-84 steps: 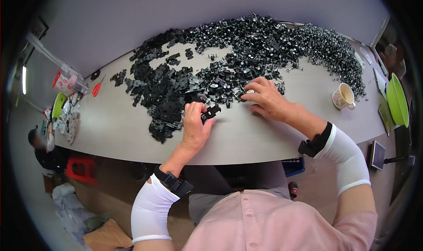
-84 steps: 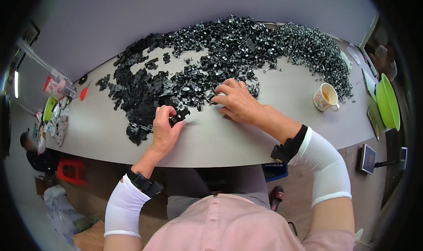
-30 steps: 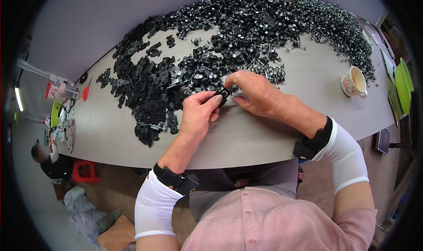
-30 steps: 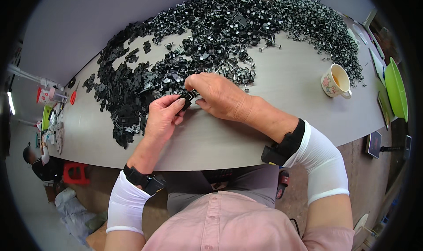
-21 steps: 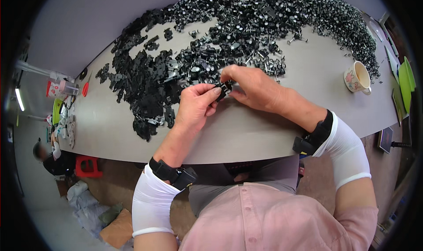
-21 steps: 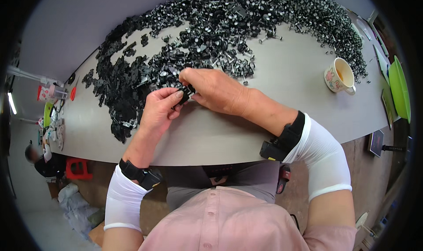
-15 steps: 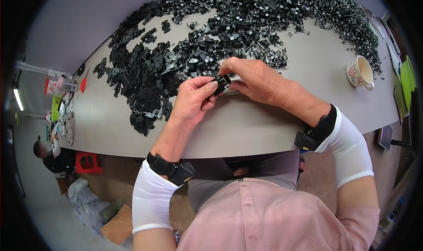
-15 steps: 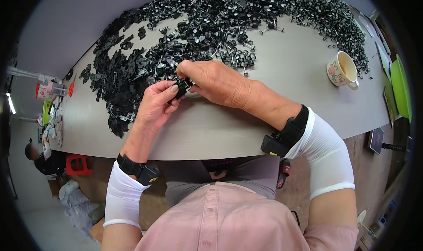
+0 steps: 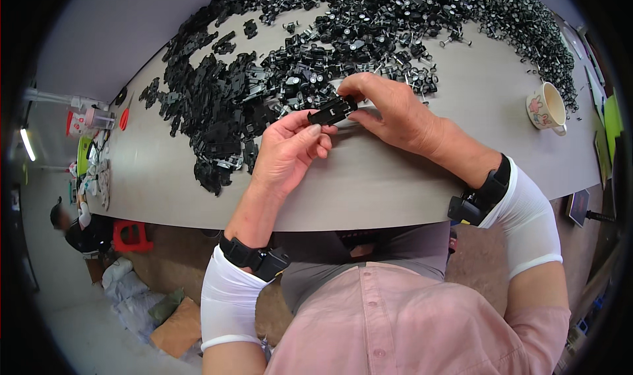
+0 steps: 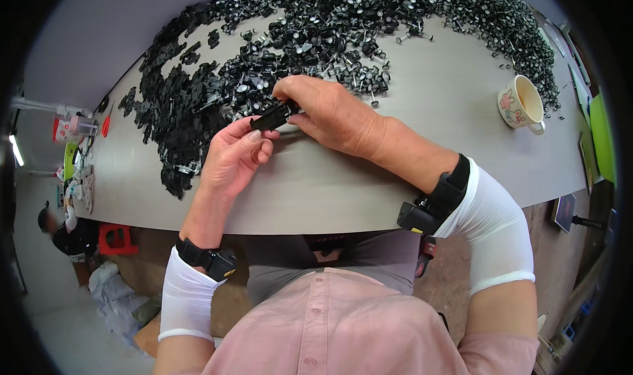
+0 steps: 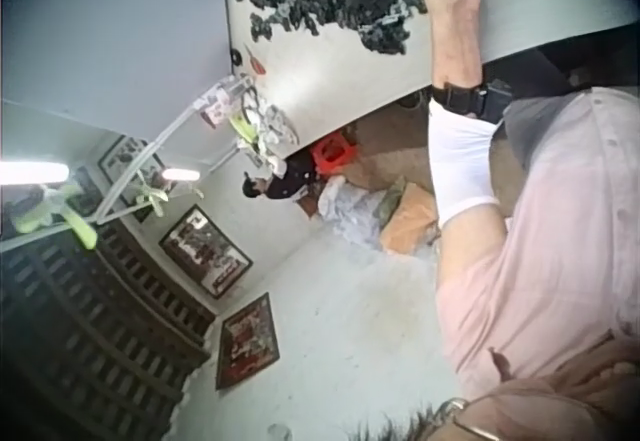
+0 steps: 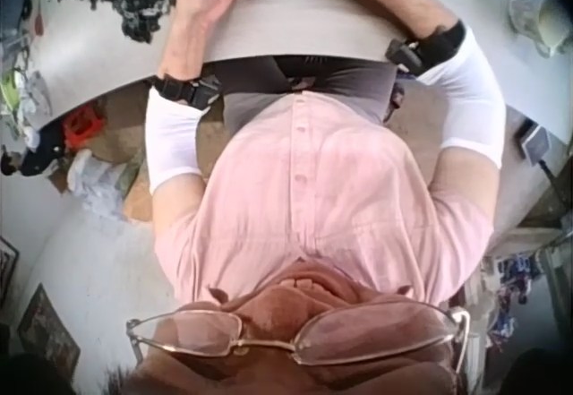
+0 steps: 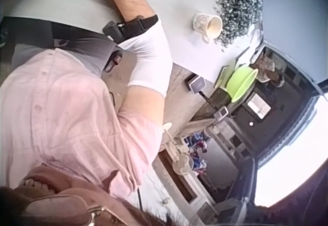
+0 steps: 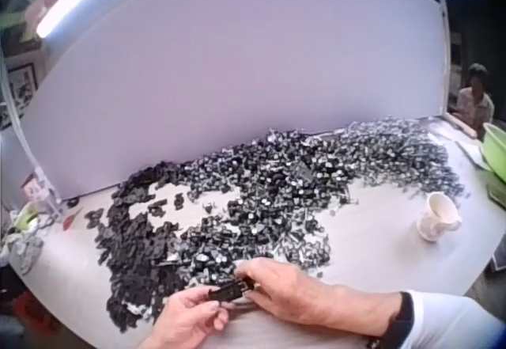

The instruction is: Manually assemble small plastic toy car components by snapping parts together.

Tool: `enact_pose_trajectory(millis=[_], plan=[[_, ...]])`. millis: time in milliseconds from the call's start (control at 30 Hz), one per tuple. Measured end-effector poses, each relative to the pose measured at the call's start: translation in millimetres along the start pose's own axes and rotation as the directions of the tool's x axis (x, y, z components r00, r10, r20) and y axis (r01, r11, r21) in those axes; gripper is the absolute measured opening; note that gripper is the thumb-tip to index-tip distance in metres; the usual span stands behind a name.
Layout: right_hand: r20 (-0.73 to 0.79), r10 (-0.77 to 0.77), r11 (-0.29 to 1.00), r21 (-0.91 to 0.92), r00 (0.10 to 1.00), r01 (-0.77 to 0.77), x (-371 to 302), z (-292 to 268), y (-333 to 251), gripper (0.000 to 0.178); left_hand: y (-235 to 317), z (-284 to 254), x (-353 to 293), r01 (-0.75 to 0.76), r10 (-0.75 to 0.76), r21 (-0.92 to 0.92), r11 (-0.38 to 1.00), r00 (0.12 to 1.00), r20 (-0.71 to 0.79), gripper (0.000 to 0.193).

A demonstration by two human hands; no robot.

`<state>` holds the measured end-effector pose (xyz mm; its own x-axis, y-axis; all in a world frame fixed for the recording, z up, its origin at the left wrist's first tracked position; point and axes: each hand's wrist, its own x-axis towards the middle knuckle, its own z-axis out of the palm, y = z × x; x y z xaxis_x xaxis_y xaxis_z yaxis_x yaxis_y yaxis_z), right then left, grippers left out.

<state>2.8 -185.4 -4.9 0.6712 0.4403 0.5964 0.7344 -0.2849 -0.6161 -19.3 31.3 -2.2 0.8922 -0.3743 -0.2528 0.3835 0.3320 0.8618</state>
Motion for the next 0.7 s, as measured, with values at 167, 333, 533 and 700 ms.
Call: enact_pose_trajectory(millis=[167,333,533,700], plan=[[-0.014,0.040,0.996,0.075,0.999,-0.039,0,1,-6,0.033,-14,9,-6,-0.173,0.172,-0.059,0.983,0.985,-0.017,0.035],[-0.008,0.071,0.990,0.126,0.997,-0.070,-9,4,-7,0.033,-23,21,-7,-0.270,0.262,-0.097,0.958,0.961,-0.085,0.035],[-0.094,0.006,0.993,0.117,0.996,0.006,6,-8,-3,0.034,-30,6,-11,-0.415,0.397,-0.169,0.894,0.909,-0.129,0.023],[-0.103,0.070,0.966,-0.243,0.992,-0.093,8,-45,25,0.014,-27,8,-15,-0.366,0.347,-0.242,0.899,0.930,-0.122,0.025]])
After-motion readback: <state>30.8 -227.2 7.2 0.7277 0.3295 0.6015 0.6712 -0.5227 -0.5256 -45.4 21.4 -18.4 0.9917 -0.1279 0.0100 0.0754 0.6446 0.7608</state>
